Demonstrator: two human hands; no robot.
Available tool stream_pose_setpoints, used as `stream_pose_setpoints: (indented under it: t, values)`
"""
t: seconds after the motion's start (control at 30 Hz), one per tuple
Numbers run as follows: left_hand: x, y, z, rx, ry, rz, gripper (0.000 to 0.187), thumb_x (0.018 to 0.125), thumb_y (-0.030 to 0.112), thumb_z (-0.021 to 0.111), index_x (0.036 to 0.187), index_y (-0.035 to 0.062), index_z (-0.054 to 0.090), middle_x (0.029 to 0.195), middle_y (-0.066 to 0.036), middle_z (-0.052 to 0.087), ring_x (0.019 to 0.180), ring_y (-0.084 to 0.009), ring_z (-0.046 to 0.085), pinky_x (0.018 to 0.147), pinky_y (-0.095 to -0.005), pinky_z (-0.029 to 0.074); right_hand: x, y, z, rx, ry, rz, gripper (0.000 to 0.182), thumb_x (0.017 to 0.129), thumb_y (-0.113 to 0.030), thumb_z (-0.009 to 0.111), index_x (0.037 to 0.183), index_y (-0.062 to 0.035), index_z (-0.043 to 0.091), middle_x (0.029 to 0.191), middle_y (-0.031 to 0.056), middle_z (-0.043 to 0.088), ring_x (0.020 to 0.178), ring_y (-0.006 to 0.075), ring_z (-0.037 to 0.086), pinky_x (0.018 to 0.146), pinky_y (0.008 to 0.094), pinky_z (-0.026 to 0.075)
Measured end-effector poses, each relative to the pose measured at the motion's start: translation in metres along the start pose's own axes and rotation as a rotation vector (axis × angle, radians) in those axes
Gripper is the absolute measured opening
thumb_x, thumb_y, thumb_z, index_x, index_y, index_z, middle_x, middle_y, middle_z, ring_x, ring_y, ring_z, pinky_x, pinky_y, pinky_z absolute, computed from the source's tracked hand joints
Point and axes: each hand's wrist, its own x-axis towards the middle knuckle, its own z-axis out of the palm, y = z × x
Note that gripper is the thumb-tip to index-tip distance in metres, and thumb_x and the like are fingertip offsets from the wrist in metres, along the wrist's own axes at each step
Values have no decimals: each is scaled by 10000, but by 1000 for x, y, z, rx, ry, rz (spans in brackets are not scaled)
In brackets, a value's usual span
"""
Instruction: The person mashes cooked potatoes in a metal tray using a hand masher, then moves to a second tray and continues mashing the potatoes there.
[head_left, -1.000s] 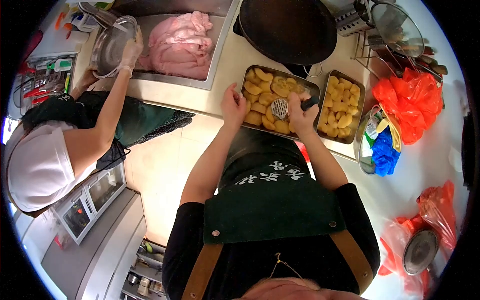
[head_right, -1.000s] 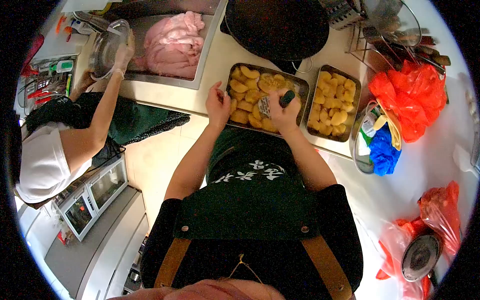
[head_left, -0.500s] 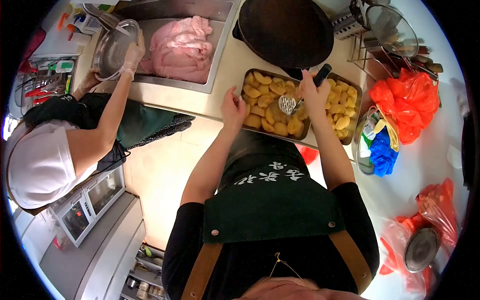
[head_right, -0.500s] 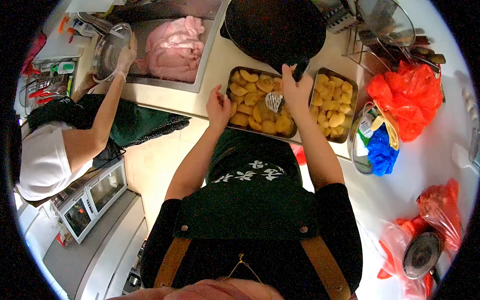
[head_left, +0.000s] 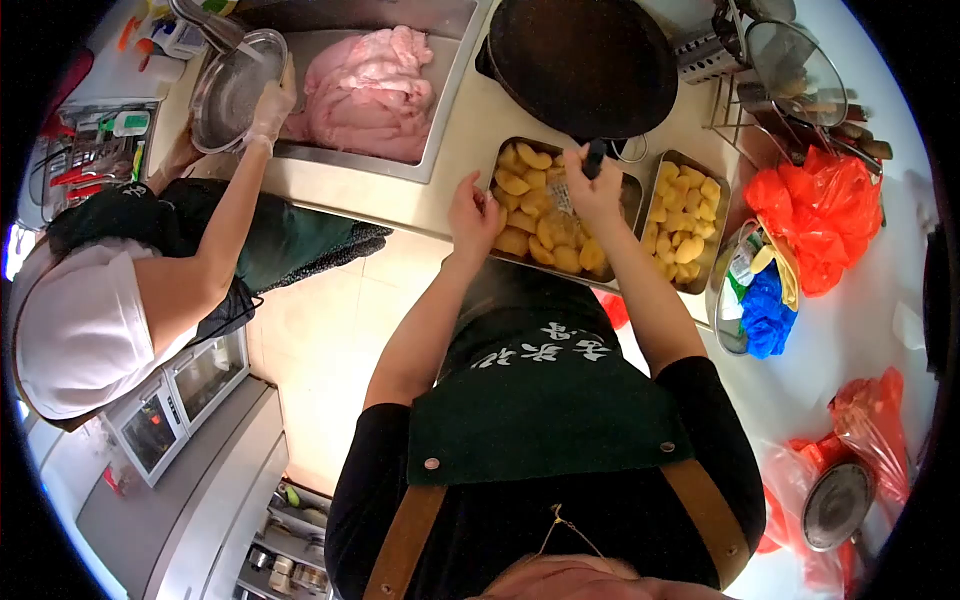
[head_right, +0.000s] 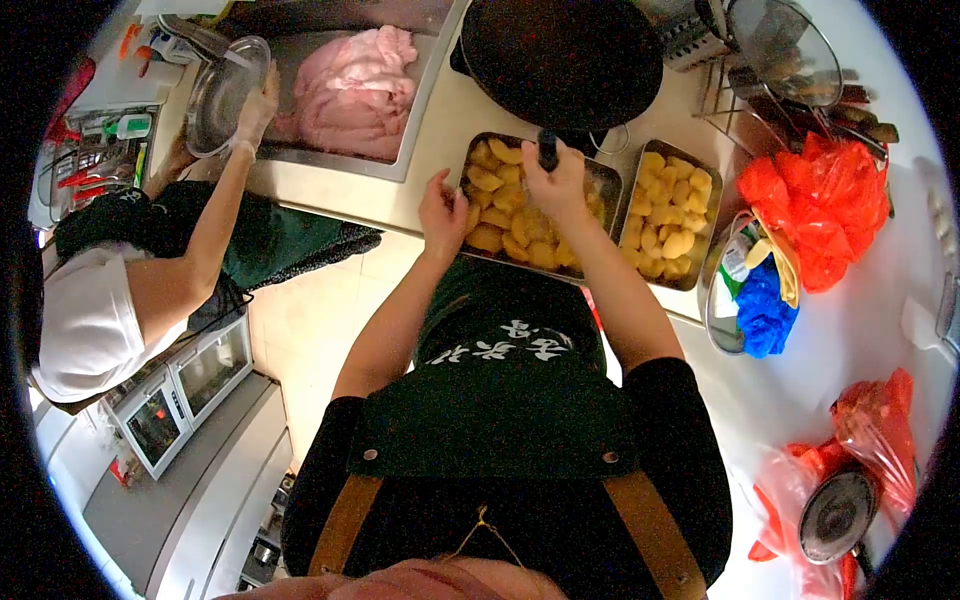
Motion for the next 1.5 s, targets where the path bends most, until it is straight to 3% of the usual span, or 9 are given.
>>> stream_pose_setpoints:
  t: [0.4,0.53,0.67,0.8,1.13,1.23,1.3,1.37,1.5]
  values:
    - [-1,3,0,-26,5,-26,402,815,60,567,1202,6,473,729,-89,523,641,-220,528,608,-329,450,16,-2,-35,167,-113,261,193,904,-174,574,751,-81,502,570,-33,462,473,46,376,435,243,287]
    - [-4,1,0,-28,3,2,411,811,62,570,1205,8,467,739,-95,529,644,-230,535,609,-338,455,24,-25,-29,381,-97,261,195,898,-181,580,755,-76,498,588,-30,475,486,49,391,452,235,287]
    - [-1,0,1,-10,18,19,417,804,54,574,1204,6,466,743,-93,527,640,-230,532,608,-336,454,34,22,-14,110,-1,106,206,882,-200,604,766,-66,498,592,-22,483,482,60,413,445,238,313]
    - [-3,-2,2,-41,37,29,432,791,43,580,1206,8,465,739,-89,518,635,-228,528,606,-332,453,26,6,-13,191,49,205,196,889,-170,590,757,-67,489,573,-7,487,433,66,412,395,250,346]
    - [-3,-3,3,-4,34,28,445,783,37,576,1213,15,463,737,-86,521,647,-231,528,608,-336,452,22,-12,-52,303,-159,243,159,906,-137,551,758,-103,505,540,-6,492,432,67,423,389,251,313]
    - [-1,-1,2,-2,21,11,447,779,30,571,1213,16,464,739,-87,522,648,-234,529,611,-338,453,15,-30,-35,386,-125,240,125,907,-133,543,786,-111,519,556,-9,502,430,76,429,395,247,313]
    - [-2,1,1,8,14,-9,449,775,23,570,1211,16,465,738,-86,519,647,-234,528,613,-340,453,6,-17,-18,724,-126,380,95,876,-89,573,788,-94,538,575,-36,469,483,75,421,450,239,309]
    - [-2,-1,1,-10,21,-12,451,768,17,573,1207,15,467,736,-85,515,649,-231,528,614,-333,454,-5,-7,2,322,-108,102,162,859,-87,595,719,-67,517,580,-50,446,516,65,393,474,238,312]
    - [-2,2,0,-14,21,14,455,757,7,582,1198,16,471,732,-79,507,647,-211,526,611,-312,454,-16,-8,7,260,-169,182,206,846,-97,610,679,-40,503,577,-30,451,535,63,395,483,245,322]
